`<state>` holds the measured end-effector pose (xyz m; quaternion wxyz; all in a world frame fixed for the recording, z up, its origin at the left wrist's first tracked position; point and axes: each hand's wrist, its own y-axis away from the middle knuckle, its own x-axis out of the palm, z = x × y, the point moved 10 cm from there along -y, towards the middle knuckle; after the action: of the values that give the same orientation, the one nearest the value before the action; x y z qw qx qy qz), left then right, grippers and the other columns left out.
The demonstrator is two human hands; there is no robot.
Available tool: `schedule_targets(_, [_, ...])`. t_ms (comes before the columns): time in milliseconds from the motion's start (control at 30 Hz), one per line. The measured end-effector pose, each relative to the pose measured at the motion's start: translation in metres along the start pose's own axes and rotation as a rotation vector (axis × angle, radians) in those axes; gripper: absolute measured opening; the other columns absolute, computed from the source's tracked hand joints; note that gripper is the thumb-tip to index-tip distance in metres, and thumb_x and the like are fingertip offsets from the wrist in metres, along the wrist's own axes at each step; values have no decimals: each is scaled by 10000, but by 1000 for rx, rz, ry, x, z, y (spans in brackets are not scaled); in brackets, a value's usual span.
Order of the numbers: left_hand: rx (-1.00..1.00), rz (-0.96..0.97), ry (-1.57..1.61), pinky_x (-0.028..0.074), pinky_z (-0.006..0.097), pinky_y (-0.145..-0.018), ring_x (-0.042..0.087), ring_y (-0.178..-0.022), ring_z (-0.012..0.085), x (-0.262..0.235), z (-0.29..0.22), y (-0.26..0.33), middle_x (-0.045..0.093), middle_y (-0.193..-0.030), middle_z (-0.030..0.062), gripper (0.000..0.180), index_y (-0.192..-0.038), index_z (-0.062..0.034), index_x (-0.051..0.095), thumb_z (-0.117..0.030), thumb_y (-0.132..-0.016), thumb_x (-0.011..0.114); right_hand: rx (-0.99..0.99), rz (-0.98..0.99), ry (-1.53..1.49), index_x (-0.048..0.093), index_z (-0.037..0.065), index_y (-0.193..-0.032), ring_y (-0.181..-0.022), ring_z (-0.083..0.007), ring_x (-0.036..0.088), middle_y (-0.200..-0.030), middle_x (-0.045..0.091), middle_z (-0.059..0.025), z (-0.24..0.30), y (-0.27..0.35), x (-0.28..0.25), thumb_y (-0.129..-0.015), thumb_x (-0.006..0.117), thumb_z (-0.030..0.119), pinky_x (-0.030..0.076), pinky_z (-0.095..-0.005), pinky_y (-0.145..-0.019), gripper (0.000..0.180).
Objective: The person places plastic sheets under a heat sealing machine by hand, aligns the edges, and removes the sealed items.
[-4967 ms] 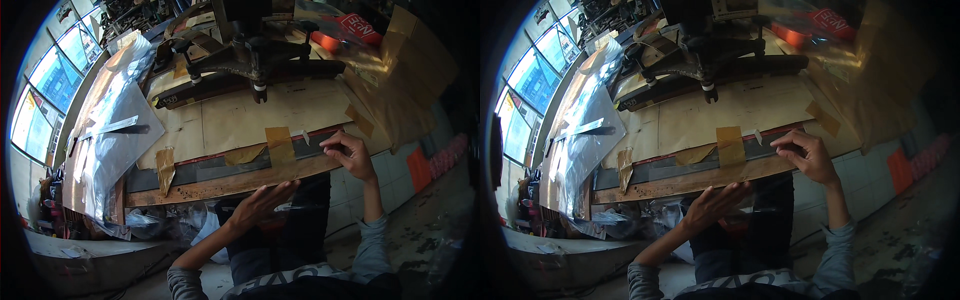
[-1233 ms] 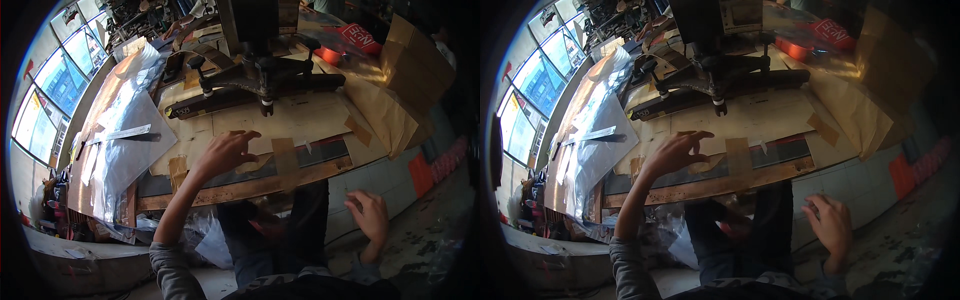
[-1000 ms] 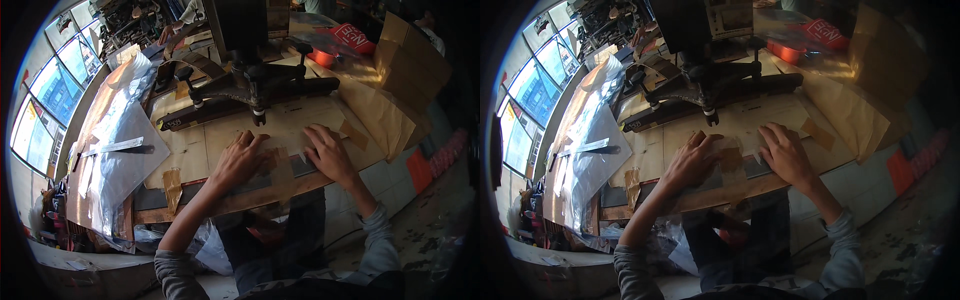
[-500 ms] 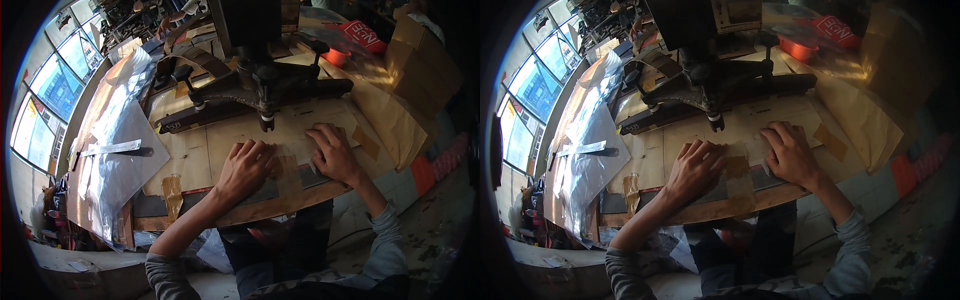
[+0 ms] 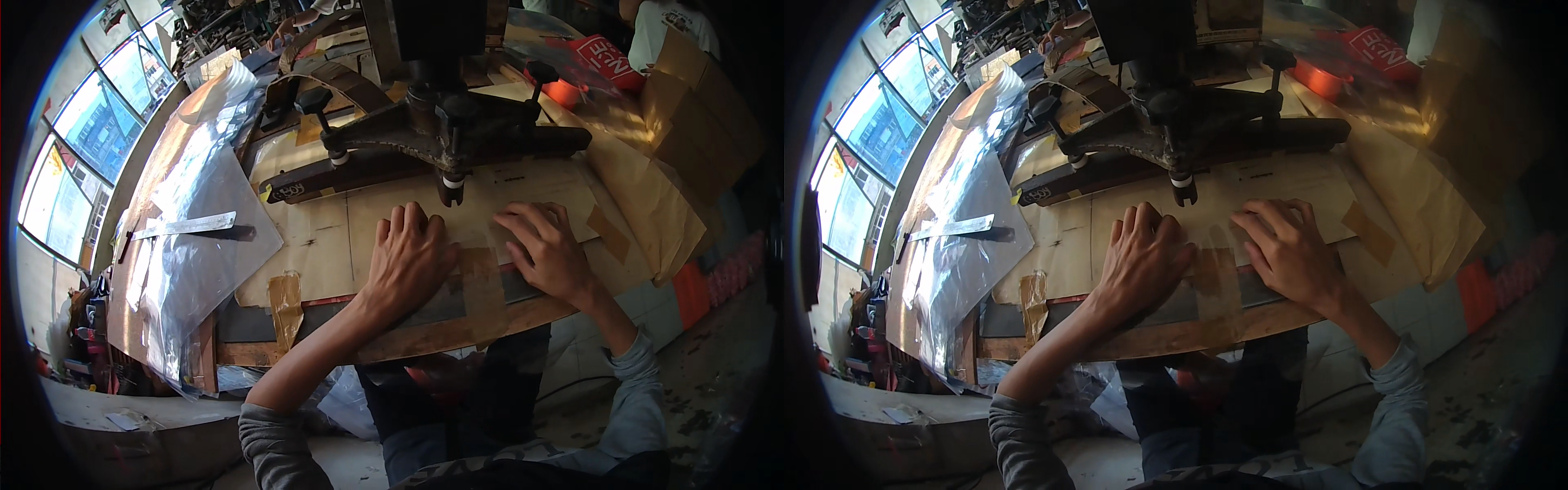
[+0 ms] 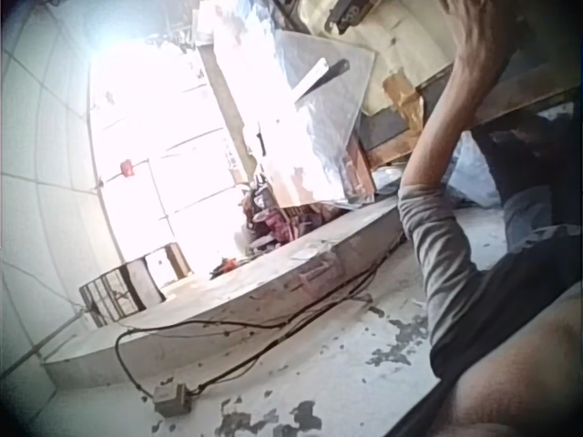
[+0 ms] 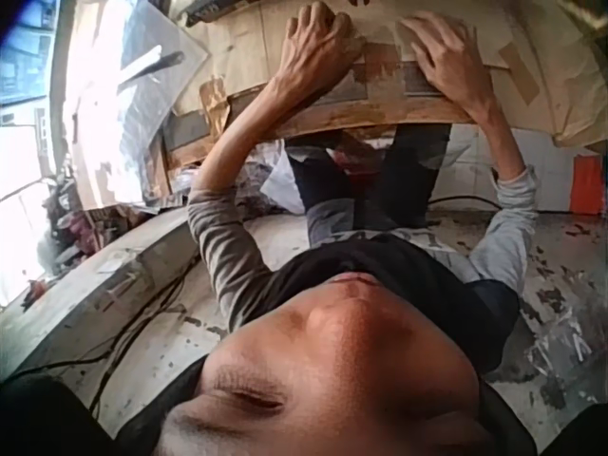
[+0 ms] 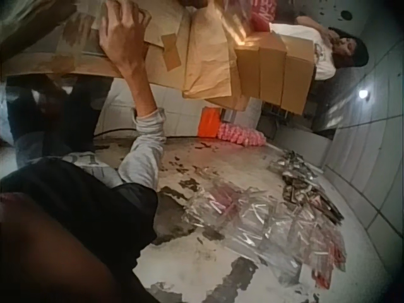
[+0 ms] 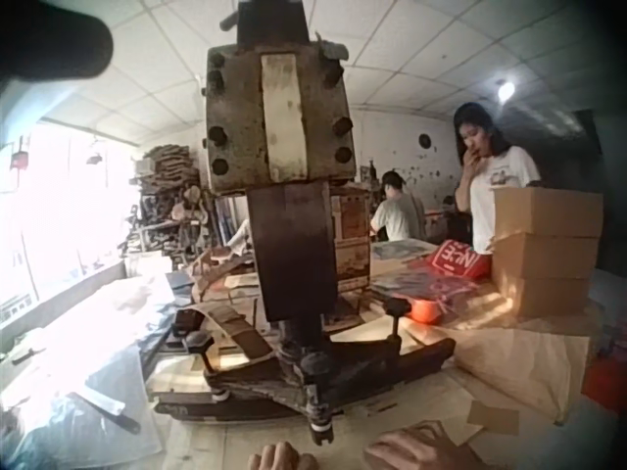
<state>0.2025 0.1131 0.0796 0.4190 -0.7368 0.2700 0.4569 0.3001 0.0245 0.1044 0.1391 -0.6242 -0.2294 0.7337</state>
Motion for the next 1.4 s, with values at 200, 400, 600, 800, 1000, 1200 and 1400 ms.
schedule_targets(200, [331,-177,-76,382,368,-704,521,-837,202,-19,-32,10,507,-793,51,136,-810,-85,569,-173,-753,657,-149,-2,-90,595,36,-1062,-1015,-225,551,-1078,555,-69,27,-16,21,-756,644,69,397,-400,-912,311])
schedule_targets(400, [377,-162,-64,427,326,-630,557,-689,182,-40,-23,28,516,-724,33,191,-772,-90,551,-226,-755,684,-258,-98,97,615,41,-912,-970,-216,557,-1014,569,-61,36,-10,14,-765,665,118,420,-370,-869,174])
schedule_targets(600, [142,152,-17,491,388,-569,616,-693,233,-45,30,73,581,-854,58,182,-802,-72,547,-224,-829,644,-126,50,-24,595,64,-833,-841,-203,552,-862,554,-46,22,-16,25,-814,649,174,448,-332,-726,124])
schedule_targets(800, [-76,464,1163,384,410,-1013,475,-1217,368,-36,27,91,454,-1357,161,622,-1237,-52,490,-578,-930,366,-434,-77,173,584,92,-784,-723,-162,548,-730,511,-28,49,2,10,-776,689,212,456,-308,-658,159])
schedule_targets(1000, [104,722,684,217,449,-1118,158,-1399,353,-24,5,84,241,-1496,178,825,-1429,-89,315,-697,-882,210,-676,-216,147,554,104,-743,-847,-146,629,-844,626,-32,86,40,-32,-803,632,134,534,-278,-667,102])
schedule_targets(1200, [75,629,249,233,529,-1098,112,-1398,387,-12,-14,90,187,-1505,206,766,-1448,-134,286,-654,-888,336,-493,8,139,563,123,-741,-868,-196,681,-1059,659,-104,115,76,-98,-803,655,194,550,-246,-579,132])
schedule_targets(1400, [159,376,-26,246,534,-1089,114,-1381,449,-6,-9,63,193,-1479,271,747,-1411,-79,305,-585,-885,464,-369,548,-397,605,92,-797,-865,-231,678,-1078,650,-118,125,87,-86,-779,679,444,559,-280,-640,360])
